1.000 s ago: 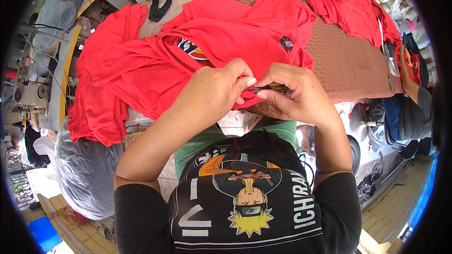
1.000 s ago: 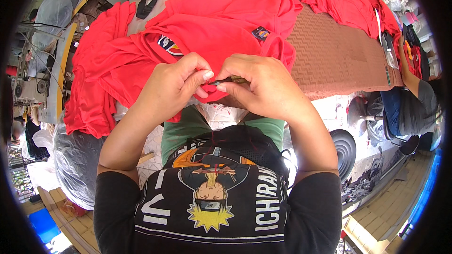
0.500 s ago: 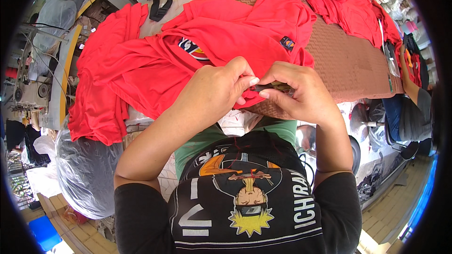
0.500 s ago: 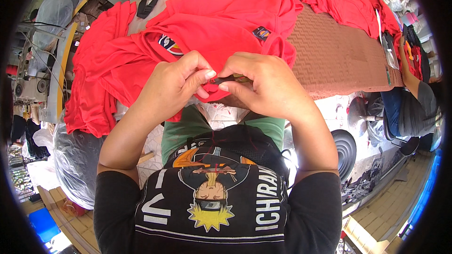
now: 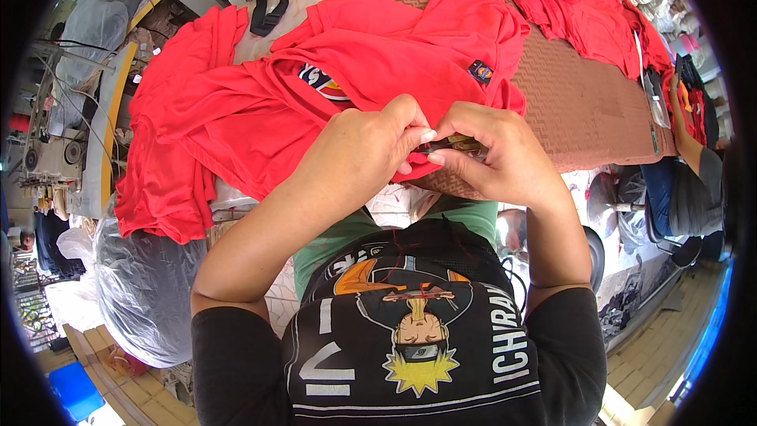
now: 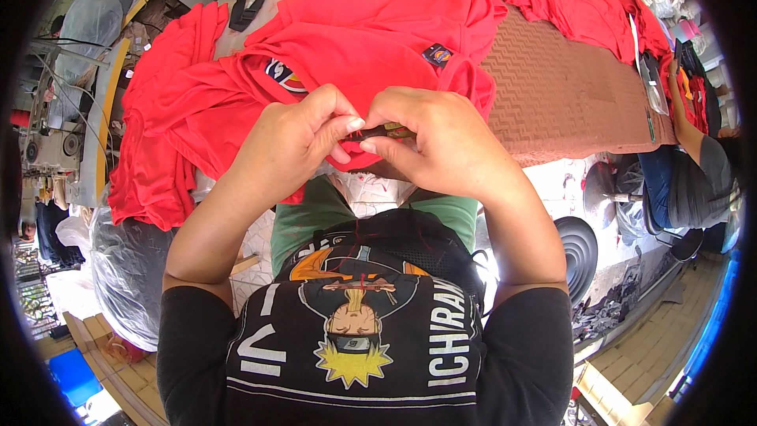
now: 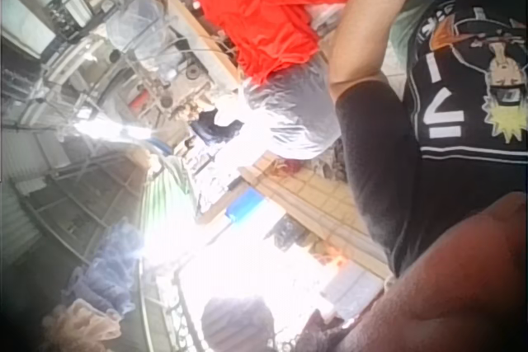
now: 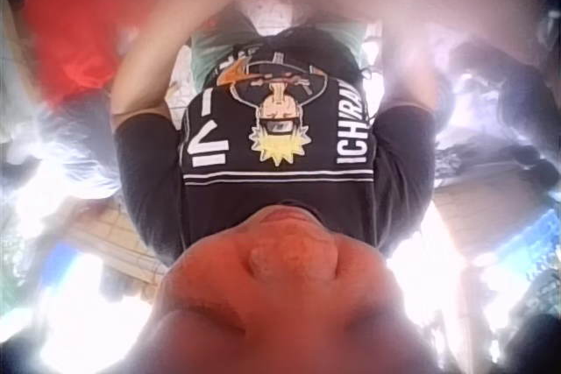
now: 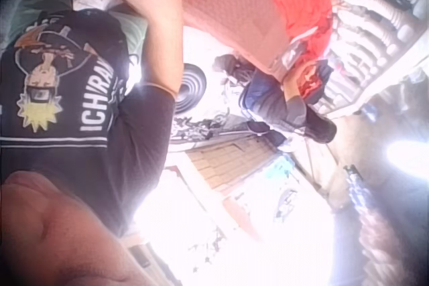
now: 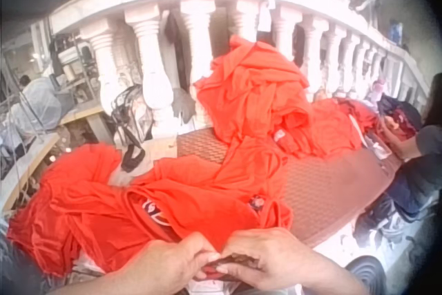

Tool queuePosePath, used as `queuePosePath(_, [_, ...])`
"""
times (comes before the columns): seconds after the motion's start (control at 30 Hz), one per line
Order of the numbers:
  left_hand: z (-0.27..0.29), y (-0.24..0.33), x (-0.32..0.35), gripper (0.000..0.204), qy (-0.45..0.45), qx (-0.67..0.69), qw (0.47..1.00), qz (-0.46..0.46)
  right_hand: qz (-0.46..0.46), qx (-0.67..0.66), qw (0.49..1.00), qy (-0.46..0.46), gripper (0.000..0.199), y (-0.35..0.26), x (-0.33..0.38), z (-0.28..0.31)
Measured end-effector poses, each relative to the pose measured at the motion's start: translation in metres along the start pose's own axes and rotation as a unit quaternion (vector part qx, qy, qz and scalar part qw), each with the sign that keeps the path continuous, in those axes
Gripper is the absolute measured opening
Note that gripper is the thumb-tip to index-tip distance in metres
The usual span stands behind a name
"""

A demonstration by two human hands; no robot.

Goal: The person uses thread nippers to trim loose threads from red shirts, handling them one at a time and turning them over to inspect different seams.

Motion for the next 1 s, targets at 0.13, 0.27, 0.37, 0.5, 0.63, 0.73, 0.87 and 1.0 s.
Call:
queuePosePath(0.13, [-0.001, -0.001, 0.0, 0.012, -0.004, 0.003, 1.0, 0.015, 0.012, 0.021, 1.0, 0.002, 0.018, 0.0, -0.001, 0.0])
queuePosePath(0.27, [0.002, 0.003, -0.001, 0.013, -0.007, 0.011, 1.0, 0.021, 0.032, 0.037, 0.999, -0.002, 0.018, 0.0, 0.0, -0.001])
queuePosePath(0.37, [0.005, -0.001, 0.0, 0.012, 0.022, 0.017, 1.0, 0.014, 0.026, 0.005, 0.999, 0.02, 0.019, 0.004, 0.001, 0.0])
queuePosePath(0.5, [0.01, 0.006, -0.002, 0.013, 0.168, -0.031, 0.984, -0.051, 0.005, -0.018, 1.0, 0.002, 0.022, 0.002, 0.001, -0.001])
queuePosePath(0.63, [0.015, -0.019, 0.003, 0.014, 0.163, 0.167, 0.972, -0.038, 0.017, -0.031, 0.999, 0.005, 0.023, 0.004, 0.002, -0.003])
queuePosePath(0.73, [0.021, -0.007, 0.01, 0.013, 0.115, 0.283, 0.951, -0.044, 0.025, -0.009, 0.998, 0.053, 0.023, 0.003, 0.003, 0.008])
queuePosePath(0.87, [0.041, -0.001, 0.036, 0.015, -0.03, 0.196, 0.968, -0.155, -0.033, -0.056, 0.989, 0.132, 0.021, 0.018, 0.012, 0.021])
queuePosePath(1.0, [0.051, 0.021, 0.059, 0.021, -0.036, 0.039, 0.981, -0.187, -0.069, -0.098, 0.979, 0.167, 0.021, 0.024, 0.021, 0.029])
Point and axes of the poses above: each hand's wrist, its own x-axis away from the middle knuckle, its own z-axis out of the back of the hand, y = z × x, the point moved 5 cm from there along -x, towards the middle knuckle, and after that the axes turned 12 degrees about -y, right-handed, at the moved point
